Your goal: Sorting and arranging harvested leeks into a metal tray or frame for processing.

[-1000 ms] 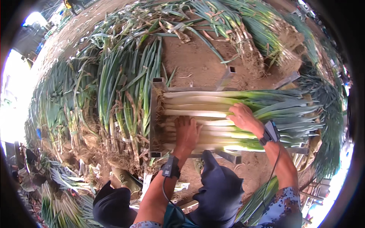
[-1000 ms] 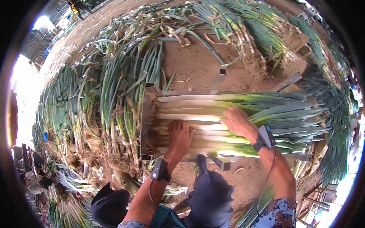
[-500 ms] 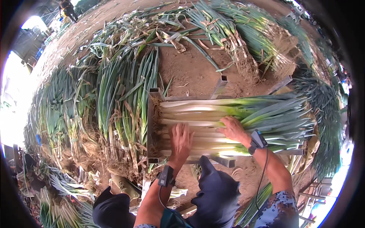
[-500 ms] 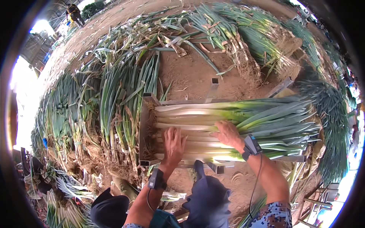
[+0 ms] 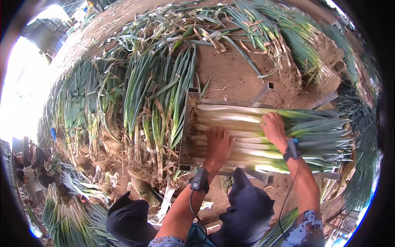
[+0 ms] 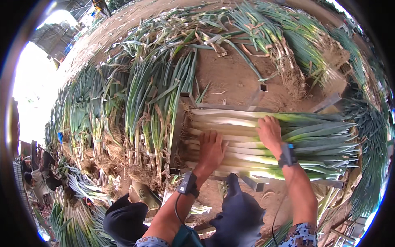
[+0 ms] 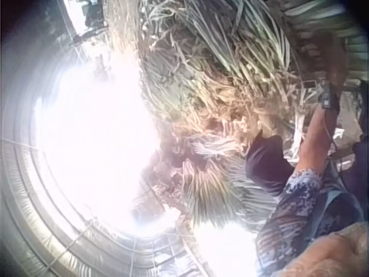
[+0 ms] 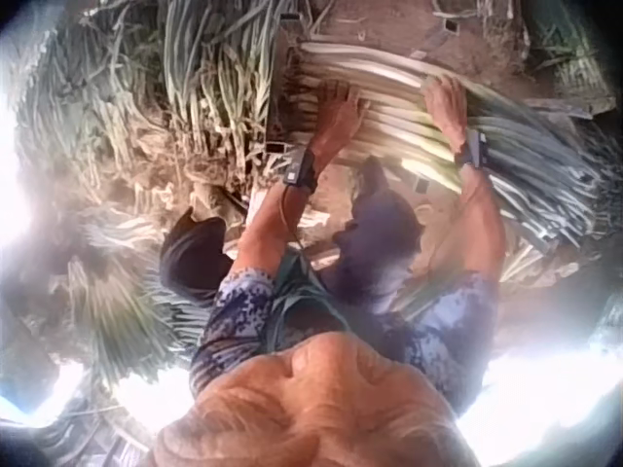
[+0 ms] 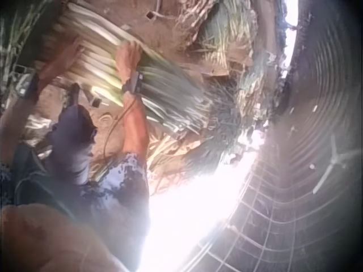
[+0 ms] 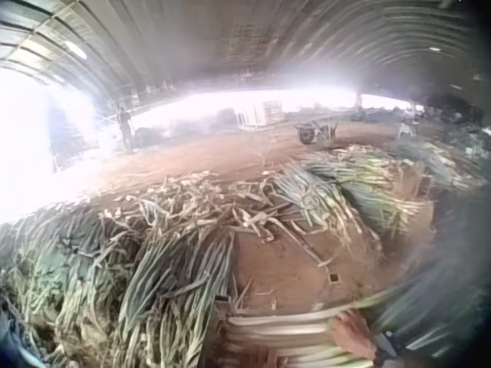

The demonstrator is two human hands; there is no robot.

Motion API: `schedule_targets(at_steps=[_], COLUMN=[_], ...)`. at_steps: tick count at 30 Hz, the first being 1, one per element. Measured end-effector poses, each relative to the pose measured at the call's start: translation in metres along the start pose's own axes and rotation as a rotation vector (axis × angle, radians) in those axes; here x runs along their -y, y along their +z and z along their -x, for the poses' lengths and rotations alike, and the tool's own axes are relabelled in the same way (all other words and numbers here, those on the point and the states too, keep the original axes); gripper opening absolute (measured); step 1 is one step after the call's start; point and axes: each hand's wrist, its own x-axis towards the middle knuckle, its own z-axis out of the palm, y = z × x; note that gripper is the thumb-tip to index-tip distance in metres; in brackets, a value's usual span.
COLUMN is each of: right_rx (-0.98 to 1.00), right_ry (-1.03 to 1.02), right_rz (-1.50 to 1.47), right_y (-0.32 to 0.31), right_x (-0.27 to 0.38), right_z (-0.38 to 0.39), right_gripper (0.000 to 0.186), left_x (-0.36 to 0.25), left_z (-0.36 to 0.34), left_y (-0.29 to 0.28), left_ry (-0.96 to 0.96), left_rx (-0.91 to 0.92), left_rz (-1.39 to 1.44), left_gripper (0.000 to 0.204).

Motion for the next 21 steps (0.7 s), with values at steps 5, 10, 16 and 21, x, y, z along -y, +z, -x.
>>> schedule_targets(at_steps=[5,10,16,21], right_rx=[0.172,0.116,0.059,0.177], right_ry=[0.098,0.003,-0.025,-0.003], right_rz=[-0.216,-0.288,-0.348,-0.371], right_y=[-0.005,0.006,0.003,-0.004], right_x=[-0.007,-0.002,-0.022,-0.037], right_z=[0.011,-0.009,-0.028,-0.036], right_gripper=[0.03,0.029,0.035,0.04], left_x=[0.001,-0.001,0.0,0.001], left_z=[-0.001,0.0,-0.001,0.0], left_y=[0.0,0.002,0.003,0.003], left_ry=[-0.014,-0.011,-0.02,-0.018], left_rx=[0.029,0.008,0.052,0.067], left_rz=[0.022,-0.03,-0.029,-0.029], left_gripper=[0.038,0.039,0.043,0.044])
